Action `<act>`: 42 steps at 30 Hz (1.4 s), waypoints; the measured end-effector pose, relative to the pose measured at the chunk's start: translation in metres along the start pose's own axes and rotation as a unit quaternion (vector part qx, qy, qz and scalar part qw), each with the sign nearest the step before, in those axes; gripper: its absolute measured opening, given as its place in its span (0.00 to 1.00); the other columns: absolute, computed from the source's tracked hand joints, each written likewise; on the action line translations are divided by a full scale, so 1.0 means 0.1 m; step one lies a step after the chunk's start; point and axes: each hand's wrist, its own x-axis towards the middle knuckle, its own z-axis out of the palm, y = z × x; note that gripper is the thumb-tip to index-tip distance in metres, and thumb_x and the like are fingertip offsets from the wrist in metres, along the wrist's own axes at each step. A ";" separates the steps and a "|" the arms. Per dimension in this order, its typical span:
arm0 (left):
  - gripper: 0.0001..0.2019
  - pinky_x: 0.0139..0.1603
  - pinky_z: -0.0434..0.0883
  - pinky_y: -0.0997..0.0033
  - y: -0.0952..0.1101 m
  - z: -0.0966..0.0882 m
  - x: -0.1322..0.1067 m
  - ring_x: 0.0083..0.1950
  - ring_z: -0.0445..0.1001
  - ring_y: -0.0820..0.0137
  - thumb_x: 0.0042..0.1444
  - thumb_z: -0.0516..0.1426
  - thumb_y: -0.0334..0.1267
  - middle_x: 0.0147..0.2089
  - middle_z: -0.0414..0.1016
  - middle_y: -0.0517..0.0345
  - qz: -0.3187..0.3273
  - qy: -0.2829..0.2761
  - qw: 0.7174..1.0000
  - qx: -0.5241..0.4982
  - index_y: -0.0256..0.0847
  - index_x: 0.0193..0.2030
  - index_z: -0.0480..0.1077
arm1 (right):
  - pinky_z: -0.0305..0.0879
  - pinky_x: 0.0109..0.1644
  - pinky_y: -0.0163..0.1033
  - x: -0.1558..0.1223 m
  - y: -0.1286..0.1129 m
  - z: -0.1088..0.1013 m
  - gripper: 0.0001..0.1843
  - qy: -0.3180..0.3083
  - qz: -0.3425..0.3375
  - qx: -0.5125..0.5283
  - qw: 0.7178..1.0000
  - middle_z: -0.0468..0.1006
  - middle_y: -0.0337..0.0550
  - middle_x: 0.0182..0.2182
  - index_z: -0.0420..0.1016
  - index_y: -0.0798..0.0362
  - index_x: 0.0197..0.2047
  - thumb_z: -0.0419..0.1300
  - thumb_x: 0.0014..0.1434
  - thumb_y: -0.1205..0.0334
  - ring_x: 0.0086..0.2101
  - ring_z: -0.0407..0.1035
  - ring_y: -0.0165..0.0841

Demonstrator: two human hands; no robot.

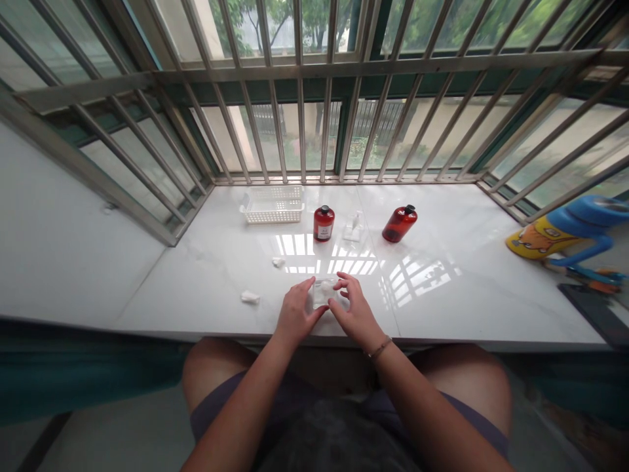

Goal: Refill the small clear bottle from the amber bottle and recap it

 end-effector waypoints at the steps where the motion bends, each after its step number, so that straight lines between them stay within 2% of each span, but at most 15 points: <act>1: 0.35 0.71 0.75 0.44 0.00 0.00 0.00 0.69 0.76 0.51 0.68 0.67 0.47 0.70 0.76 0.42 -0.002 0.000 1.000 0.000 0.44 0.76 0.62 | 0.74 0.67 0.61 0.00 0.00 0.01 0.18 0.006 0.011 0.011 1.000 0.66 0.53 0.70 0.70 0.45 0.57 0.64 0.64 0.61 0.70 0.65 0.49; 4: 0.35 0.71 0.74 0.43 0.01 0.00 0.00 0.69 0.76 0.51 0.68 0.67 0.47 0.70 0.76 0.42 -0.005 -0.002 1.000 0.001 0.45 0.76 0.62 | 0.72 0.69 0.61 0.00 0.01 0.01 0.28 -0.003 0.018 0.027 0.999 0.63 0.52 0.72 0.68 0.43 0.65 0.62 0.62 0.65 0.71 0.63 0.48; 6: 0.35 0.71 0.74 0.43 0.00 0.01 0.00 0.69 0.76 0.51 0.68 0.67 0.47 0.70 0.76 0.42 -0.004 -0.003 1.000 0.001 0.45 0.77 0.62 | 0.70 0.71 0.62 0.00 0.00 0.01 0.31 -0.024 0.016 0.026 0.999 0.62 0.52 0.73 0.70 0.42 0.67 0.61 0.60 0.66 0.73 0.60 0.49; 8: 0.35 0.71 0.74 0.43 0.00 0.01 0.00 0.69 0.76 0.50 0.67 0.67 0.48 0.70 0.76 0.42 -0.002 -0.001 1.000 0.003 0.45 0.77 0.62 | 0.68 0.71 0.63 0.01 0.01 0.01 0.26 -0.025 0.026 0.033 0.999 0.62 0.52 0.73 0.73 0.44 0.61 0.61 0.58 0.67 0.73 0.59 0.50; 11: 0.36 0.71 0.74 0.42 -0.01 0.02 -0.01 0.69 0.76 0.50 0.67 0.68 0.48 0.70 0.76 0.42 0.001 0.003 1.000 0.007 0.46 0.77 0.61 | 0.70 0.69 0.63 0.01 0.01 0.02 0.21 -0.005 0.045 0.050 0.998 0.64 0.53 0.71 0.72 0.46 0.54 0.60 0.56 0.67 0.71 0.61 0.50; 16: 0.36 0.70 0.75 0.41 -0.01 0.02 0.00 0.69 0.77 0.49 0.67 0.68 0.49 0.70 0.76 0.43 0.008 0.005 1.000 0.005 0.48 0.77 0.61 | 0.68 0.71 0.59 0.00 0.00 0.01 0.34 -0.031 0.040 0.055 0.997 0.60 0.51 0.74 0.71 0.43 0.65 0.60 0.55 0.68 0.74 0.57 0.48; 20: 0.37 0.69 0.76 0.41 0.00 0.01 0.00 0.68 0.77 0.49 0.66 0.69 0.49 0.69 0.77 0.42 0.008 0.010 1.000 0.006 0.47 0.77 0.61 | 0.68 0.71 0.62 -0.01 0.00 0.00 0.24 -0.019 0.052 0.061 0.997 0.63 0.52 0.72 0.73 0.45 0.55 0.60 0.54 0.67 0.72 0.60 0.50; 22: 0.38 0.70 0.75 0.41 0.01 0.01 0.01 0.68 0.77 0.49 0.66 0.69 0.49 0.70 0.77 0.42 0.006 0.008 1.000 0.006 0.47 0.77 0.60 | 0.69 0.70 0.63 -0.01 0.00 0.00 0.26 -0.010 0.054 0.063 0.996 0.63 0.52 0.72 0.72 0.45 0.57 0.60 0.55 0.67 0.72 0.60 0.50; 25: 0.38 0.70 0.75 0.41 0.02 0.00 0.01 0.68 0.77 0.49 0.66 0.69 0.48 0.70 0.77 0.43 0.007 0.005 1.000 0.003 0.47 0.77 0.60 | 0.67 0.72 0.62 0.00 0.00 -0.02 0.33 -0.036 0.041 0.051 0.997 0.60 0.52 0.74 0.71 0.43 0.65 0.60 0.56 0.67 0.75 0.56 0.50; 29: 0.38 0.69 0.76 0.41 0.02 0.00 0.00 0.68 0.77 0.49 0.66 0.69 0.49 0.69 0.77 0.43 0.002 0.006 1.000 0.004 0.48 0.78 0.61 | 0.69 0.71 0.63 0.00 0.02 -0.02 0.24 -0.026 0.042 0.056 0.997 0.62 0.53 0.73 0.73 0.45 0.58 0.62 0.57 0.66 0.72 0.60 0.51; 31: 0.38 0.69 0.76 0.41 0.01 0.00 0.00 0.68 0.77 0.49 0.66 0.68 0.50 0.70 0.77 0.42 0.000 0.004 1.000 0.002 0.48 0.78 0.61 | 0.71 0.69 0.63 0.01 0.03 -0.01 0.24 -0.013 0.043 0.058 0.997 0.63 0.53 0.73 0.73 0.45 0.61 0.62 0.60 0.63 0.71 0.62 0.50; 35: 0.36 0.70 0.75 0.40 0.00 0.01 0.00 0.69 0.77 0.49 0.68 0.66 0.52 0.70 0.76 0.42 0.010 0.004 1.000 -0.002 0.47 0.78 0.60 | 0.69 0.72 0.63 0.05 0.03 0.01 0.26 -0.033 0.000 0.015 0.999 0.61 0.54 0.75 0.73 0.43 0.69 0.62 0.70 0.54 0.72 0.61 0.51; 42: 0.36 0.69 0.76 0.42 -0.02 0.03 0.00 0.68 0.78 0.50 0.68 0.67 0.53 0.69 0.77 0.43 0.013 0.013 1.000 -0.003 0.48 0.77 0.61 | 0.63 0.76 0.65 0.19 -0.01 -0.01 0.15 -0.018 -0.079 -0.061 0.995 0.71 0.54 0.70 0.82 0.45 0.58 0.64 0.73 0.52 0.70 0.65 0.51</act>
